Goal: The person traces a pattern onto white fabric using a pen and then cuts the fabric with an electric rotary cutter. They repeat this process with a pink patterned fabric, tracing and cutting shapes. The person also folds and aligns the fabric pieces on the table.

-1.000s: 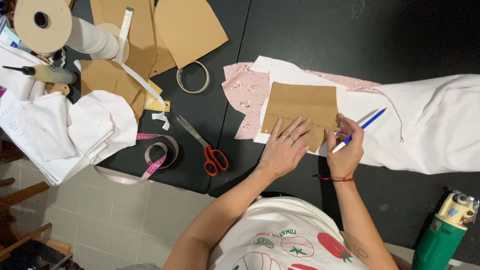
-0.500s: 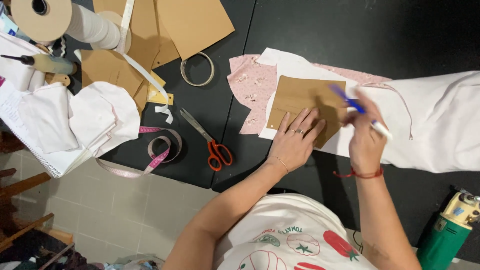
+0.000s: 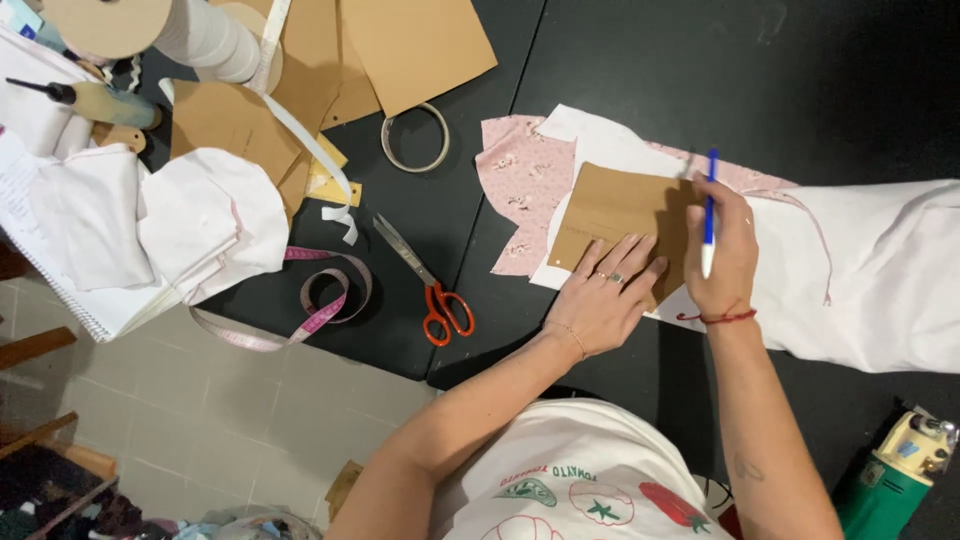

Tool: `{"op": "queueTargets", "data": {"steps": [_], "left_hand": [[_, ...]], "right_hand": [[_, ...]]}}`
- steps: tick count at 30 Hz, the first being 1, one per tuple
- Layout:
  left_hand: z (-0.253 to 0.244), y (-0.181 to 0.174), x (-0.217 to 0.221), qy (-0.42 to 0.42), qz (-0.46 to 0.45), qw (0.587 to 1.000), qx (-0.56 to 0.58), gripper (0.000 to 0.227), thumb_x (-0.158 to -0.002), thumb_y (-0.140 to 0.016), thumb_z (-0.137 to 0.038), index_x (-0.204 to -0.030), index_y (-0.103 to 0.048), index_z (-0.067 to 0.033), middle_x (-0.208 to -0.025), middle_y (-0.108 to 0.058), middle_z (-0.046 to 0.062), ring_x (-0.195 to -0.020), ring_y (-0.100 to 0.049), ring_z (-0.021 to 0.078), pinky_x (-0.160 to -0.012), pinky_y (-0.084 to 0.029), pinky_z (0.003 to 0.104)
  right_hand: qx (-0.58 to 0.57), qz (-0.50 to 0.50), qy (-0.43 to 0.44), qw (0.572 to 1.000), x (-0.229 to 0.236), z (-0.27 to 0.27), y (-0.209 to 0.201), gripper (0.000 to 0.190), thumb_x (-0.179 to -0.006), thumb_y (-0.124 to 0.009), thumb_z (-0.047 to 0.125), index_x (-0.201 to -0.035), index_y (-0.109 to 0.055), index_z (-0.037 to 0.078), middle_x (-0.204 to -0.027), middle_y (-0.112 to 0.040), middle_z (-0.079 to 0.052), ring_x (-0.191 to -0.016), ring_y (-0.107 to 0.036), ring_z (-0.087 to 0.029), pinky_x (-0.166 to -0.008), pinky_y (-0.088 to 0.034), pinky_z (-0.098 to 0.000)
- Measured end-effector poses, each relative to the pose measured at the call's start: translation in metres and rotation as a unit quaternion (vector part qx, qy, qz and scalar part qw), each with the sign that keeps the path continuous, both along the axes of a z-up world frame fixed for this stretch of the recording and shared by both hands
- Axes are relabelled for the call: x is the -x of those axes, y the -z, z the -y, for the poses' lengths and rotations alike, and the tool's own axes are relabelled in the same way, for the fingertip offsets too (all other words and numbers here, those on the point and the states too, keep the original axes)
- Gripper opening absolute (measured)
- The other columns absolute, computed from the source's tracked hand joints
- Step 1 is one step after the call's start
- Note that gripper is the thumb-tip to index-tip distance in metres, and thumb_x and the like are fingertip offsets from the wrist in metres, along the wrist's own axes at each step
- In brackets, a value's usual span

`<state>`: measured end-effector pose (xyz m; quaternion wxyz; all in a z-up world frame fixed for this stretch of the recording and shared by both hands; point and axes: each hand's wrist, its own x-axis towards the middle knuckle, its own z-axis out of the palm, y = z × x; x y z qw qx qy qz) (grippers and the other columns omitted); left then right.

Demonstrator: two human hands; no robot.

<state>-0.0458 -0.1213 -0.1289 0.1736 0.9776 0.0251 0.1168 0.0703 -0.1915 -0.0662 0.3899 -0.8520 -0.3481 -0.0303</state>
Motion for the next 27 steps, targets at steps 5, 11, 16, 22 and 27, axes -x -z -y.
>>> {"op": "queueTargets", "data": {"steps": [5, 11, 16, 22, 27], "left_hand": [[-0.001, -0.005, -0.002, 0.015, -0.002, 1.000, 0.010, 0.050, -0.082, -0.040, -0.035, -0.129, -0.033, -0.0207, -0.140, -0.026, 0.005, -0.131, -0.024, 0.0190, -0.107, -0.016, 0.044], [-0.001, -0.002, -0.001, 0.020, 0.002, 1.000, 0.008, 0.051, -0.083, -0.039, -0.033, -0.131, -0.030, -0.0199, -0.141, -0.025, 0.006, -0.132, -0.020, 0.0207, -0.107, -0.011, 0.045], [-0.001, -0.003, -0.001, 0.021, 0.002, 1.000, 0.006, 0.051, -0.083, -0.039, -0.033, -0.131, -0.030, -0.0196, -0.141, -0.024, 0.006, -0.132, -0.020, 0.0205, -0.107, -0.010, 0.044], [0.000, -0.007, -0.001, 0.026, -0.028, 0.999, -0.016, 0.052, -0.085, -0.037, -0.035, -0.134, -0.025, -0.0221, -0.142, -0.021, 0.006, -0.133, -0.017, 0.0203, -0.107, -0.008, 0.046], [-0.002, -0.010, -0.001, 0.031, -0.056, 0.998, -0.025, 0.051, -0.086, -0.038, -0.038, -0.133, -0.025, -0.0247, -0.143, -0.018, 0.004, -0.133, -0.015, 0.0185, -0.106, -0.009, 0.052]], "right_hand": [[-0.045, -0.020, 0.151, 0.987, 0.009, 0.032, 0.012, 0.027, -0.099, -0.031, 0.022, -0.114, -0.042, 0.003, -0.109, -0.056, -0.017, -0.102, -0.052, -0.033, -0.089, -0.037, -0.0406], [-0.035, -0.055, 0.221, 0.973, 0.029, 0.029, 0.024, 0.019, -0.087, -0.060, 0.003, -0.102, -0.047, 0.002, -0.093, -0.062, -0.015, -0.085, -0.060, -0.032, -0.073, -0.047, -0.0355], [-0.075, -0.105, 0.258, 0.957, 0.025, 0.029, 0.039, 0.031, -0.081, -0.070, 0.005, -0.093, -0.041, 0.005, -0.089, -0.063, -0.011, -0.081, -0.062, -0.022, -0.072, -0.049, -0.0287], [-0.119, -0.117, 0.271, 0.948, 0.016, 0.033, 0.045, 0.032, -0.078, -0.072, -0.003, -0.091, -0.043, 0.004, -0.081, -0.061, -0.011, -0.071, -0.061, -0.016, -0.067, -0.047, -0.0239], [-0.138, -0.116, 0.245, 0.953, 0.016, 0.038, 0.052, 0.032, -0.079, -0.070, -0.006, -0.093, -0.042, 0.002, -0.082, -0.060, -0.015, -0.071, -0.062, -0.020, -0.068, -0.047, -0.0258]]}}
